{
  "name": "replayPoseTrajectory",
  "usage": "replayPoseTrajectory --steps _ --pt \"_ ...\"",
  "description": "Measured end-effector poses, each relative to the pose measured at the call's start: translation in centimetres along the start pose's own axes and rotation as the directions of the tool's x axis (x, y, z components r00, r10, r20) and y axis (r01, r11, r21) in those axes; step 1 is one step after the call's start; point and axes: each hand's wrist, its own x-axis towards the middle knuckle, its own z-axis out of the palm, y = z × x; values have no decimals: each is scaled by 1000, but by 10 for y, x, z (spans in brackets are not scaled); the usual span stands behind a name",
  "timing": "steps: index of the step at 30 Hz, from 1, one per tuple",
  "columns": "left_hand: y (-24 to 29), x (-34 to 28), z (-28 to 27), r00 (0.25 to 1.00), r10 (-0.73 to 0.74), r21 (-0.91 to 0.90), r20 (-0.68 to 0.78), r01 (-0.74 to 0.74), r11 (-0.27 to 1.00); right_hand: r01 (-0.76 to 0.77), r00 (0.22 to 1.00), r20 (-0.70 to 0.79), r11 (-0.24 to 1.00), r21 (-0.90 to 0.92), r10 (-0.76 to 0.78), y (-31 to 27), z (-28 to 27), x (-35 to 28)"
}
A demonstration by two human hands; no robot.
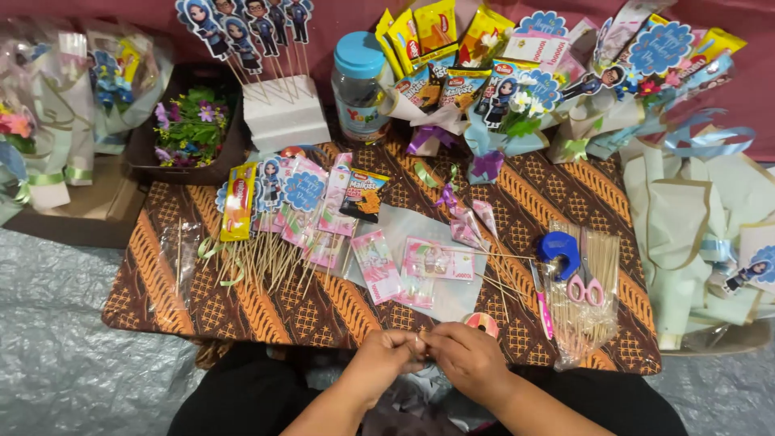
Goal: Assembling a money bouquet by folding banknotes and attaching them to wooden skewers
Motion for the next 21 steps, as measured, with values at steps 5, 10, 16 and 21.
replayPoseTrajectory --steps 5,10,16,21 --pt "30 -22 -10 981 -120 -43 154 128 991 24 997 62 940 340 -48 -9 -6 11" --pt "86 -40 -18 969 -49 193 240 2 981 -12 997 78 913 408 -21 -7 -5 7" --pt "108 20 -80 657 625 817 -421 -26 577 -88 909 417 963 256 -27 3 12 -11" --pt "102 52 -91 697 524 855 -490 267 444 -154 813 578 930 334 -73 8 23 -25"
